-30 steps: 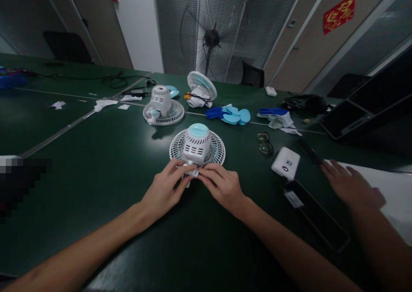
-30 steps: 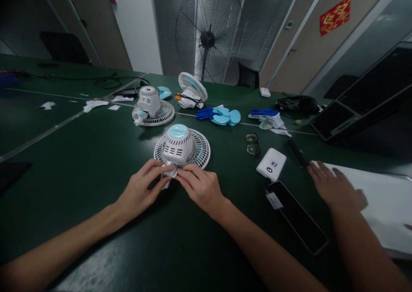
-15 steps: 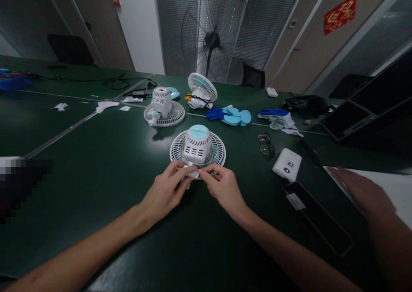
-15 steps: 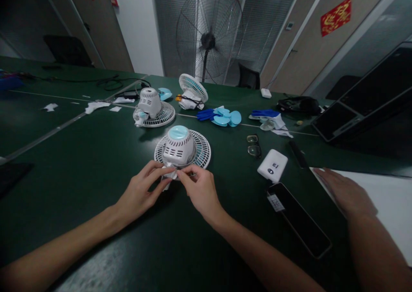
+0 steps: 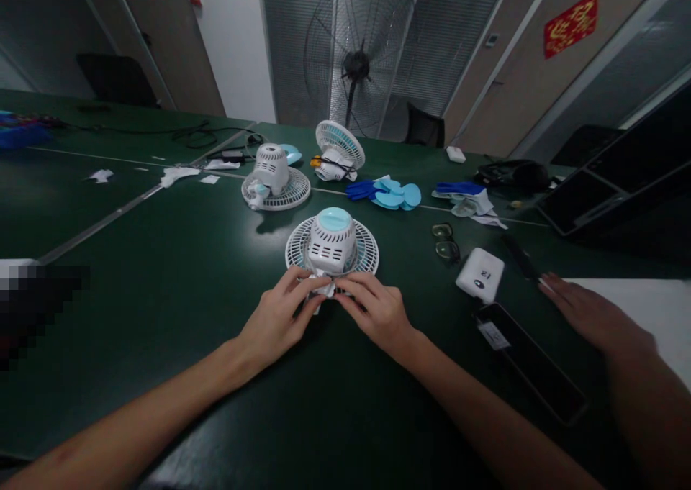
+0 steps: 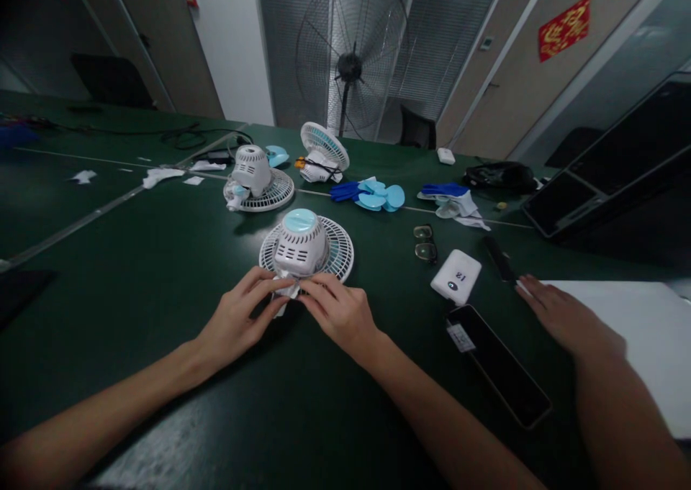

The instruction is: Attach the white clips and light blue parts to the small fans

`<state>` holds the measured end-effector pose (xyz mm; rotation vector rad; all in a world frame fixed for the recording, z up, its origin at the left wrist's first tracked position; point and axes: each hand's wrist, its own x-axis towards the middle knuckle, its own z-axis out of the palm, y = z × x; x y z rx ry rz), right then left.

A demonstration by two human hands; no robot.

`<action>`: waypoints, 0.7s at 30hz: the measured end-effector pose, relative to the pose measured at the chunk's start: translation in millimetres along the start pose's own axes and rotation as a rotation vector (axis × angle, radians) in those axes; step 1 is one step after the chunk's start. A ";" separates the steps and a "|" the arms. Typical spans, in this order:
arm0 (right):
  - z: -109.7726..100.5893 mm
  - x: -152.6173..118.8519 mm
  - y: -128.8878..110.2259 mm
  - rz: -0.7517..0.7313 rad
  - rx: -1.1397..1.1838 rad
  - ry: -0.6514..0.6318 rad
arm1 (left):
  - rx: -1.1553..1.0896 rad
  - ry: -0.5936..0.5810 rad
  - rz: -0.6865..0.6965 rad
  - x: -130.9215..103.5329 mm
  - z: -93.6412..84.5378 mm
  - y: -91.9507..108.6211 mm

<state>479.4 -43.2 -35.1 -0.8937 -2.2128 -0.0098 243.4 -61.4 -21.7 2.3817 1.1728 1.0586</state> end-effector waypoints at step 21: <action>17.2 7.0 -27.6 0.604 0.771 0.077 | 0.014 0.013 0.011 0.0 1.9 -0.3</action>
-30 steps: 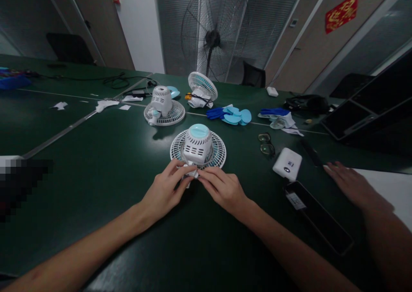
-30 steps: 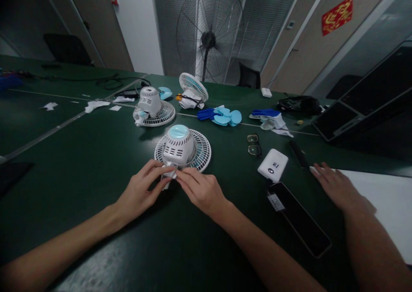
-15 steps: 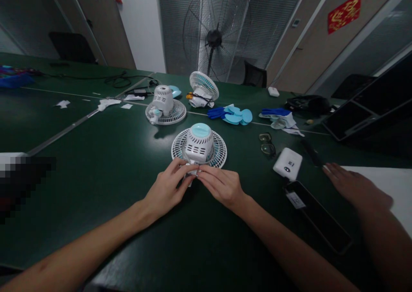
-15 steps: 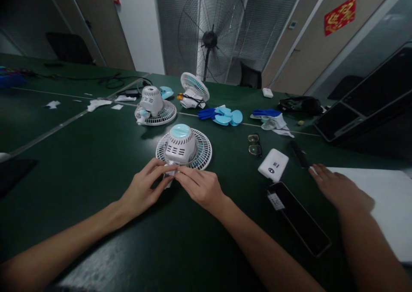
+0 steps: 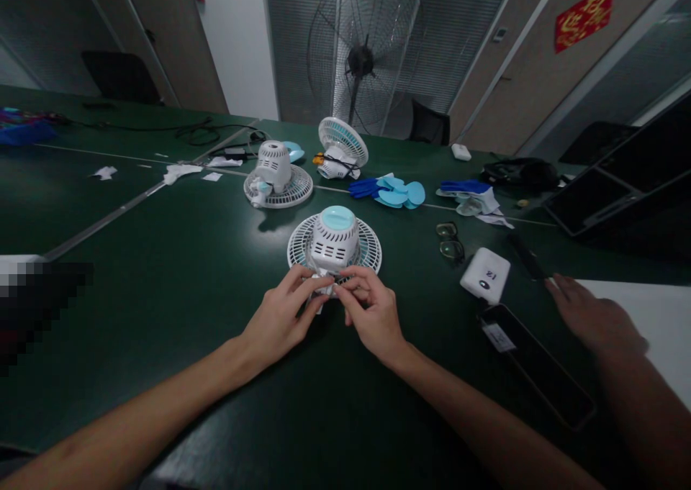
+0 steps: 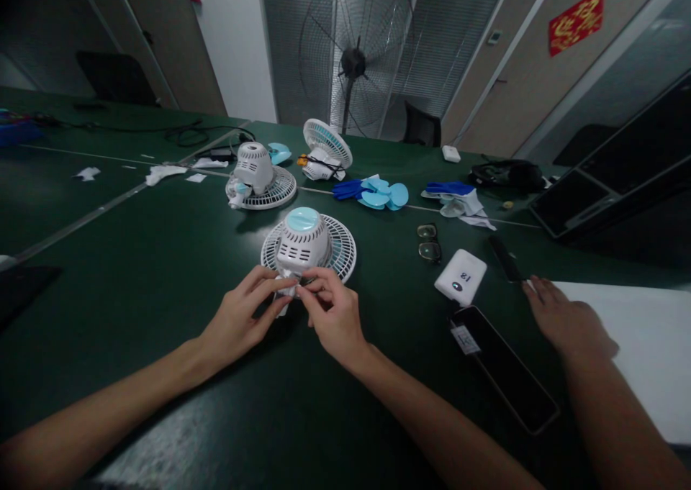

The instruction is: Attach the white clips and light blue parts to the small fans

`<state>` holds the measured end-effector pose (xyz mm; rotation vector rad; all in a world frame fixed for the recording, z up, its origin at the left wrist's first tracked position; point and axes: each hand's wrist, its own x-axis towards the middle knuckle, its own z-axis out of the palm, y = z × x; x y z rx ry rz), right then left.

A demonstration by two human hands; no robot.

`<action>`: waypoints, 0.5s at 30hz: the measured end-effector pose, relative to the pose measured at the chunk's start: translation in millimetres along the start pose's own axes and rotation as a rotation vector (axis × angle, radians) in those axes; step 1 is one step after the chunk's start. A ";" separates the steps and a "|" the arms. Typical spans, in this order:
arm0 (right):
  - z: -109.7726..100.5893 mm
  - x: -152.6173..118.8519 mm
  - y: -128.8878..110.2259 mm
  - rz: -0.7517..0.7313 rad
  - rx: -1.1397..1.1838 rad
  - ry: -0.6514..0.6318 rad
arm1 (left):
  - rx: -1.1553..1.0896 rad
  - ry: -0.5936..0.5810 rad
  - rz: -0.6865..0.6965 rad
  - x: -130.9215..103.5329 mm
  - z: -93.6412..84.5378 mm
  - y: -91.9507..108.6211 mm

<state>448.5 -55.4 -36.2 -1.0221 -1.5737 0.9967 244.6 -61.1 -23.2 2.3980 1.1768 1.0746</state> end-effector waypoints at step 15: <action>-9.4 -3.2 13.8 -0.723 -0.698 -0.004 | -0.009 -0.011 0.007 0.3 -0.7 -1.2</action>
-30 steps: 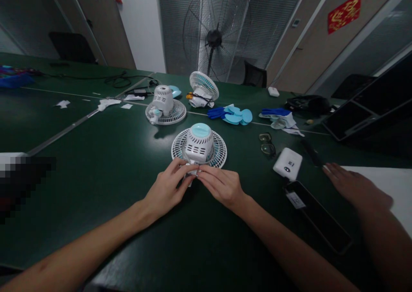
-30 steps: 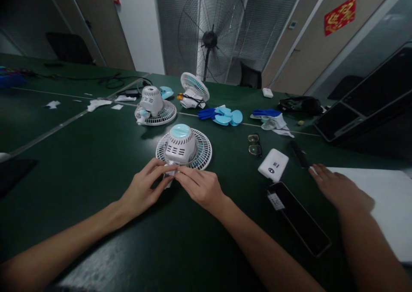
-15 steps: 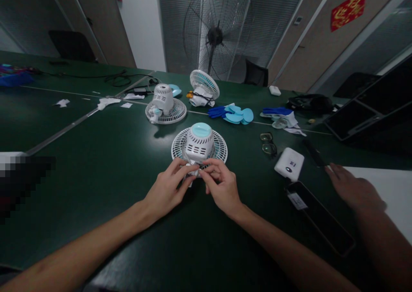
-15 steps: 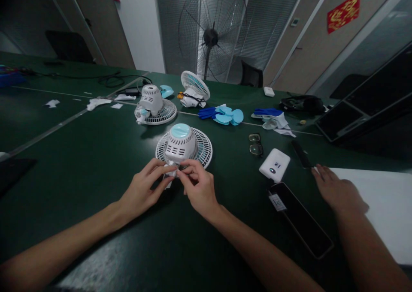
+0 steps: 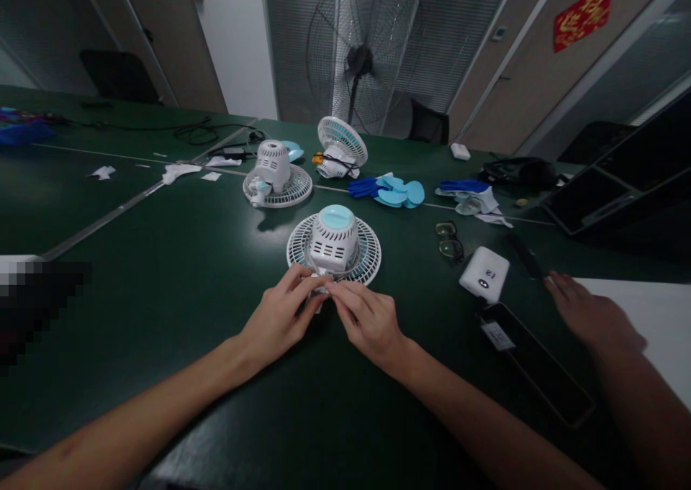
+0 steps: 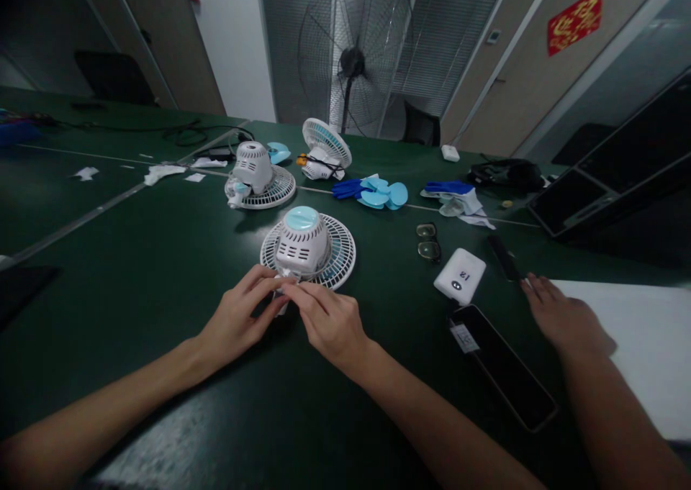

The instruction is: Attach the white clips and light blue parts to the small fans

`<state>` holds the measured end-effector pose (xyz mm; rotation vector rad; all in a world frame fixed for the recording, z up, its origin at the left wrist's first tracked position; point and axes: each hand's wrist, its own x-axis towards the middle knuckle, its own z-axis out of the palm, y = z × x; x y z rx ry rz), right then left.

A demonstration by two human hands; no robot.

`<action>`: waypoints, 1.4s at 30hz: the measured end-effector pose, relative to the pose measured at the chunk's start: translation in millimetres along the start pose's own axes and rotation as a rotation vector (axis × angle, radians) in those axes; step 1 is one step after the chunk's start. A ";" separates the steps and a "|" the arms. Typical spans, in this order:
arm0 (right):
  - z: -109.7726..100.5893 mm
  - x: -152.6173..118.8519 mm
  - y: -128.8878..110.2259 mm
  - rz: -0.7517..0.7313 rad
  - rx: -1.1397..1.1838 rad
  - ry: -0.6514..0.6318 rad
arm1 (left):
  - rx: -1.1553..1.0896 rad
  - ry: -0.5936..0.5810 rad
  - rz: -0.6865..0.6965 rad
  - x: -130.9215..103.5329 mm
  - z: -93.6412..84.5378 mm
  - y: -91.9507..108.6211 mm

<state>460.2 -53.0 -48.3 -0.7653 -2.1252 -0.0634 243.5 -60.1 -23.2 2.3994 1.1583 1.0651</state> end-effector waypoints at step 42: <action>0.4 9.4 -10.4 0.590 0.561 0.046 | 0.018 0.009 0.001 0.4 0.5 0.1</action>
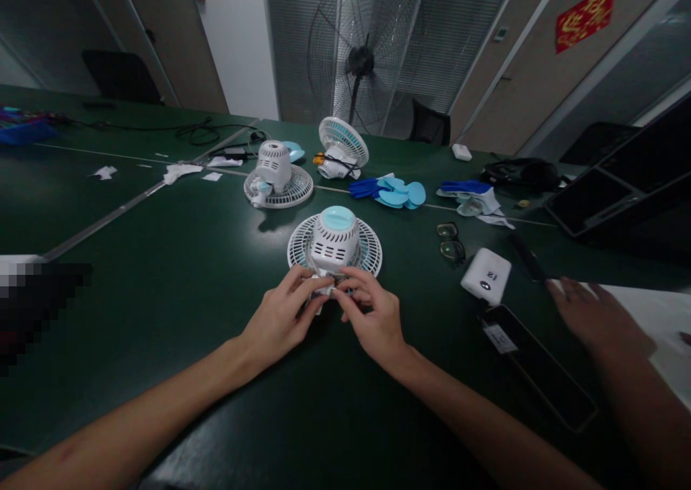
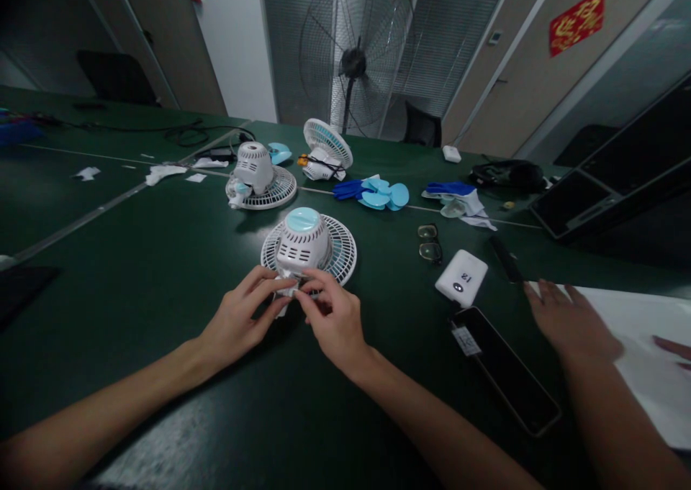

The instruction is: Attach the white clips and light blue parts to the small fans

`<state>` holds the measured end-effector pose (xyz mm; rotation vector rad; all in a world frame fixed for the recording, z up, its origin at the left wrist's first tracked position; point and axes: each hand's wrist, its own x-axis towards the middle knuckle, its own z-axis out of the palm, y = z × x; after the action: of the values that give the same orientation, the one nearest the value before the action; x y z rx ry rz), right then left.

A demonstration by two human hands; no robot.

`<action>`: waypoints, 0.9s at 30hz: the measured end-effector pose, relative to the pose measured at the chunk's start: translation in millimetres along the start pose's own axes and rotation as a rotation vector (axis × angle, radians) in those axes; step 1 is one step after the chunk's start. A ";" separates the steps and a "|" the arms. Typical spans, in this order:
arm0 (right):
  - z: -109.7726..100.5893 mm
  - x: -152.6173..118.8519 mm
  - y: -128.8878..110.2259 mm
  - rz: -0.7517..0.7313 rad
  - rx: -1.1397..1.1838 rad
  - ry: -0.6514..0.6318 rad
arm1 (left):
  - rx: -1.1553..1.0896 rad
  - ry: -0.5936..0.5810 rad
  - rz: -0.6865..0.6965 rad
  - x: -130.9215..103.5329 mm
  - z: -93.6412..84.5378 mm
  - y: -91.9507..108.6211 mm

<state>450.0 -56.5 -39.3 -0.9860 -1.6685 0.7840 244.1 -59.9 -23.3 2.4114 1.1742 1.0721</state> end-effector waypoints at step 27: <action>1.9 -6.2 -5.1 -0.370 -0.420 0.021 | -0.001 -0.025 -0.016 0.4 -1.1 -0.1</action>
<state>448.0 -64.5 -38.1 -0.9171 -1.9658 0.1790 243.4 -59.6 -22.4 2.4033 1.1831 1.0346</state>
